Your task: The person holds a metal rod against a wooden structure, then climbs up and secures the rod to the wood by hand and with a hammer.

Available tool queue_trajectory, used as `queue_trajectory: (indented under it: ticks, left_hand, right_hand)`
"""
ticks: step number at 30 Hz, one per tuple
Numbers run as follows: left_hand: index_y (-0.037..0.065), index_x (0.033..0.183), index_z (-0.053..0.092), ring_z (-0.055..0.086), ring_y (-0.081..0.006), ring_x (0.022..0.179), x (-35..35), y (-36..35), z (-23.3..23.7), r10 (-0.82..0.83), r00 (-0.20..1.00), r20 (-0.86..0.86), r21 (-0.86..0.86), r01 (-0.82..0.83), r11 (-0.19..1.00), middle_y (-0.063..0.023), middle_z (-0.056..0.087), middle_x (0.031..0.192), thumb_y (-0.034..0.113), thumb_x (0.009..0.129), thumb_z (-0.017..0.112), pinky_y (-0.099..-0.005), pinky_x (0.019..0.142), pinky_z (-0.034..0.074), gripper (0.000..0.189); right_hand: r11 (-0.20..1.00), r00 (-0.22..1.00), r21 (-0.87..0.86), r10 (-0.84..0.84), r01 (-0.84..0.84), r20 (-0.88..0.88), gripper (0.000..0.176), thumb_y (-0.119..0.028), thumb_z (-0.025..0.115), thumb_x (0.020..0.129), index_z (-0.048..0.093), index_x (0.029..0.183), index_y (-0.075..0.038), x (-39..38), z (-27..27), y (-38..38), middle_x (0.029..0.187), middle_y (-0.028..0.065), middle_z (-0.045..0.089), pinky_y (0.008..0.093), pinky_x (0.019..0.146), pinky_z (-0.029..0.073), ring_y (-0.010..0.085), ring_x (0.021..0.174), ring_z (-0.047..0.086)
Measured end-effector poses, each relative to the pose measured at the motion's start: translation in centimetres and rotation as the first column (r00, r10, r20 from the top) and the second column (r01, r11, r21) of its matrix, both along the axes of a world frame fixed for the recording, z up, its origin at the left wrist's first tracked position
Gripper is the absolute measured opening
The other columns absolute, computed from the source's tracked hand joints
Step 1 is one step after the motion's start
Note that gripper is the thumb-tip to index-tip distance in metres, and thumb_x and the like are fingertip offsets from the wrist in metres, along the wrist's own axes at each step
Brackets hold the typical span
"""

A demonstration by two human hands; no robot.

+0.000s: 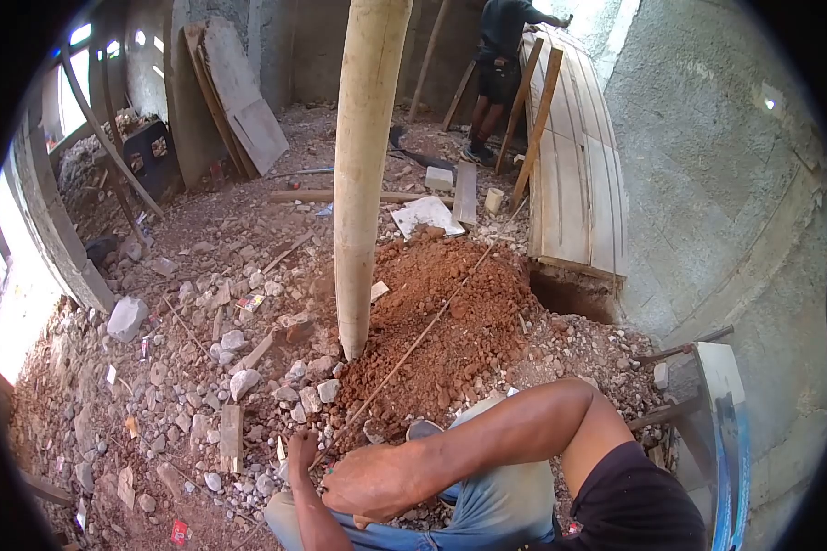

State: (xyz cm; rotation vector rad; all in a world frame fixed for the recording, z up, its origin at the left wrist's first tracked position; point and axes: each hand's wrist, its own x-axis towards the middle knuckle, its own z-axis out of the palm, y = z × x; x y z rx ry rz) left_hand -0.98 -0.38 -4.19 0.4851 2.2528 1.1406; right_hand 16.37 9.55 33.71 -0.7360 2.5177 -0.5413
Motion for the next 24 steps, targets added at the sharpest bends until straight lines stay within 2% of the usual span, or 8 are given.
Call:
queue_trajectory:
  ticks: [5, 11, 13, 17, 24]
  left_hand:
    - [-0.003, 0.092, 0.072, 0.070, -0.0381, 0.081, 0.1, 0.3, 0.4, -0.013, 1.000, -0.020, -0.014, 0.013, 1.000, -0.0255, 0.069, 0.082, 0.036, 0.090, 0.062, -0.0456, 0.076, 0.051, 0.041]
    - [0.000, 0.093, 0.074, 0.071, -0.0375, 0.087, -0.3, 0.6, -1.1, 0.000, 1.000, 0.010, -0.021, 0.000, 1.000, -0.0226, 0.072, 0.085, 0.038, 0.091, 0.062, -0.0448, 0.080, 0.052, 0.040]
    - [0.001, 0.095, 0.075, 0.071, -0.0376, 0.089, -0.3, 0.7, -0.4, -0.046, 0.999, -0.014, -0.085, 0.044, 0.995, -0.0219, 0.073, 0.087, 0.040, 0.091, 0.063, -0.0449, 0.082, 0.052, 0.041]
    - [0.001, 0.096, 0.075, 0.071, -0.0381, 0.090, 0.2, 0.9, 0.8, -0.049, 0.998, -0.033, -0.085, 0.046, 0.995, -0.0222, 0.073, 0.089, 0.040, 0.091, 0.063, -0.0455, 0.083, 0.052, 0.041]
    - [0.003, 0.095, 0.076, 0.071, -0.0397, 0.091, -0.1, 0.9, 0.0, -0.041, 0.998, -0.038, -0.099, 0.037, 0.994, -0.0235, 0.073, 0.090, 0.041, 0.089, 0.063, -0.0472, 0.083, 0.053, 0.040]
  right_hand:
    - [1.000, 1.000, 0.018, 0.005, -0.004, -0.019, 0.031, -0.018, 0.071, 0.075, 0.066, 0.080, 0.012, 0.2, 0.3, 0.1, 0.073, 0.0283, 0.068, 0.0508, 0.061, 0.058, 0.0433, 0.072, 0.071]
    - [1.000, 1.000, 0.019, -0.021, 0.021, -0.021, 0.032, -0.019, 0.072, 0.075, 0.067, 0.081, 0.012, 0.5, 0.4, 0.4, 0.075, 0.0284, 0.068, 0.0505, 0.062, 0.058, 0.0433, 0.073, 0.071]
    - [1.000, 0.999, 0.024, -0.019, 0.020, -0.028, 0.032, -0.019, 0.072, 0.075, 0.067, 0.081, 0.012, 0.6, 0.2, 0.5, 0.076, 0.0283, 0.068, 0.0505, 0.063, 0.058, 0.0434, 0.074, 0.071]
    - [0.999, 0.999, 0.031, -0.014, 0.015, -0.033, 0.032, -0.019, 0.072, 0.075, 0.067, 0.082, 0.012, 0.7, 0.3, 0.6, 0.077, 0.0280, 0.068, 0.0504, 0.063, 0.058, 0.0434, 0.075, 0.071]
    - [1.000, 0.999, 0.015, 0.000, 0.001, -0.040, 0.031, -0.019, 0.071, 0.075, 0.067, 0.081, 0.012, 0.6, 0.0, 0.6, 0.077, 0.0280, 0.068, 0.0506, 0.063, 0.058, 0.0435, 0.075, 0.071]
